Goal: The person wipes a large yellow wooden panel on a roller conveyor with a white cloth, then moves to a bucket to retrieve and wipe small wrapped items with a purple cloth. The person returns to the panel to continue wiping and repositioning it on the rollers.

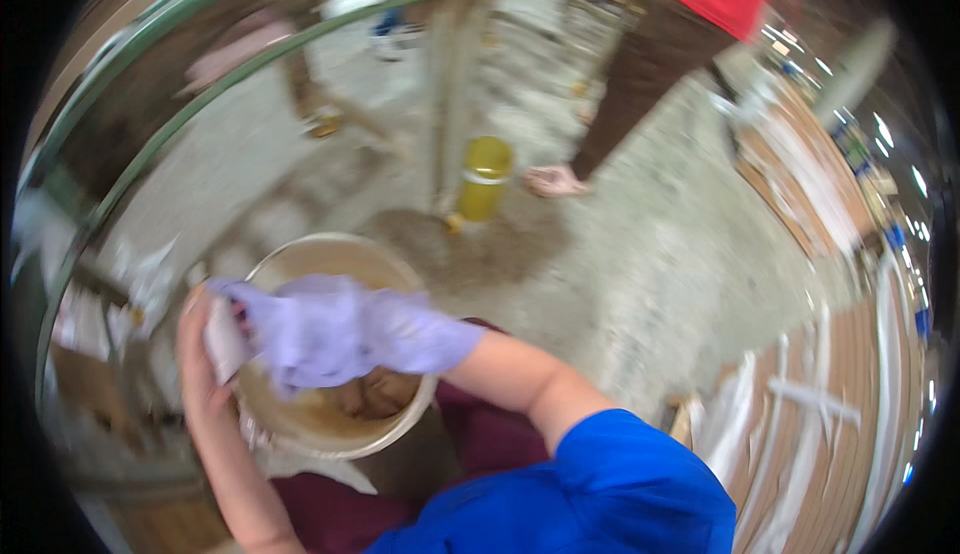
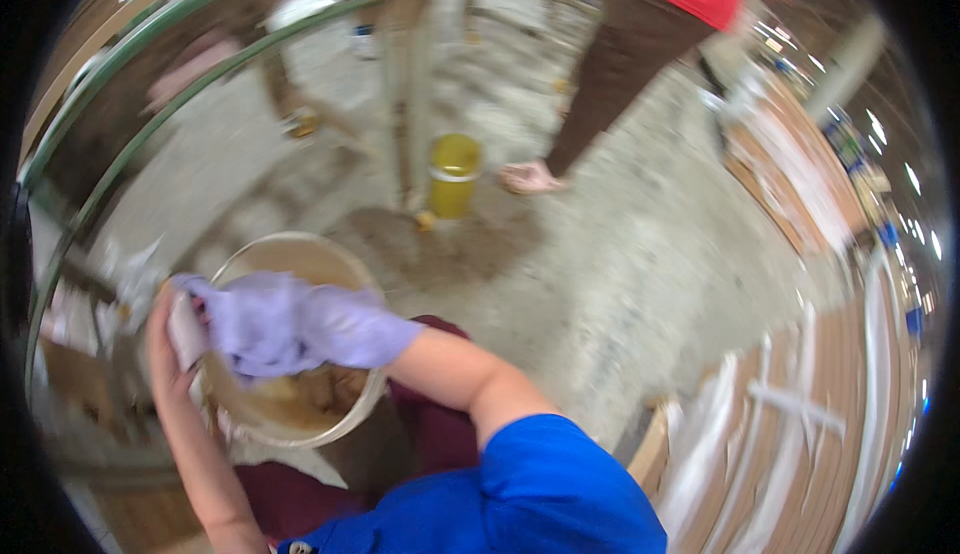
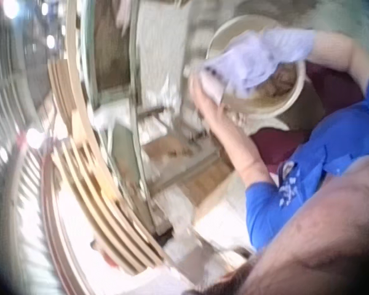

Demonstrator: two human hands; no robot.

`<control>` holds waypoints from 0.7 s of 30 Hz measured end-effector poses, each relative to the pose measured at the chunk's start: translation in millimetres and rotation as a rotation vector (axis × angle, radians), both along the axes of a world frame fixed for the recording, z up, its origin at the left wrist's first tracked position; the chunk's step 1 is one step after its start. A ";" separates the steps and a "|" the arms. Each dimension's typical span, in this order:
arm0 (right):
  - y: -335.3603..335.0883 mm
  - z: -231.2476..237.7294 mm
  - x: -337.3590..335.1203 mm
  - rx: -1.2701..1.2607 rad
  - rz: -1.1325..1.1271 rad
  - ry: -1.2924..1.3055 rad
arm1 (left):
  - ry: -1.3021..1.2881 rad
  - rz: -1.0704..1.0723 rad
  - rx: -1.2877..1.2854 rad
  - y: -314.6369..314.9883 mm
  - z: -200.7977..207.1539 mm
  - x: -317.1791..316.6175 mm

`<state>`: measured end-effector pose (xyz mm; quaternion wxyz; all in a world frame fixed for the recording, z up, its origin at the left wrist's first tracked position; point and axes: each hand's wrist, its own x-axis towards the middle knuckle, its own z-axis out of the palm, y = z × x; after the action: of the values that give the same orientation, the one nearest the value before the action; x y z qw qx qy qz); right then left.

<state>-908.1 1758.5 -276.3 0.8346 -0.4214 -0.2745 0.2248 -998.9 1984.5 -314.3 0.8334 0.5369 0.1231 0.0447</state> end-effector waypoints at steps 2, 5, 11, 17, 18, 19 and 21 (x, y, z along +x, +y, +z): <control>-9.7 10.4 -6.1 -0.060 -0.009 -0.059 | -0.089 0.268 0.312 8.2 0.5 -0.9; -51.6 30.6 -18.1 -0.159 -0.091 -0.135 | -0.084 0.383 0.167 -3.6 16.7 10.8; -77.0 47.2 -36.4 -0.290 -0.122 -0.181 | -0.509 0.243 0.313 -117.2 21.8 18.7; -77.4 65.4 -43.8 -0.370 -0.133 -0.190 | -0.391 0.224 0.276 -92.7 8.6 39.4; -79.6 65.3 -44.6 -0.383 -0.138 -0.160 | -0.382 0.197 0.273 -84.2 -0.9 46.2; -69.7 65.6 -40.2 -0.365 -0.106 -0.204 | -0.193 0.276 0.161 -66.4 -12.6 44.5; -64.6 66.2 -39.8 -0.329 -0.094 -0.212 | 0.181 0.370 -0.117 -54.0 -46.1 49.0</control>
<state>-948.0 1693.9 -210.1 0.7304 -0.5858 -0.3005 0.1816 -949.9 1930.5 -360.4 0.8263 0.4577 0.2962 0.1415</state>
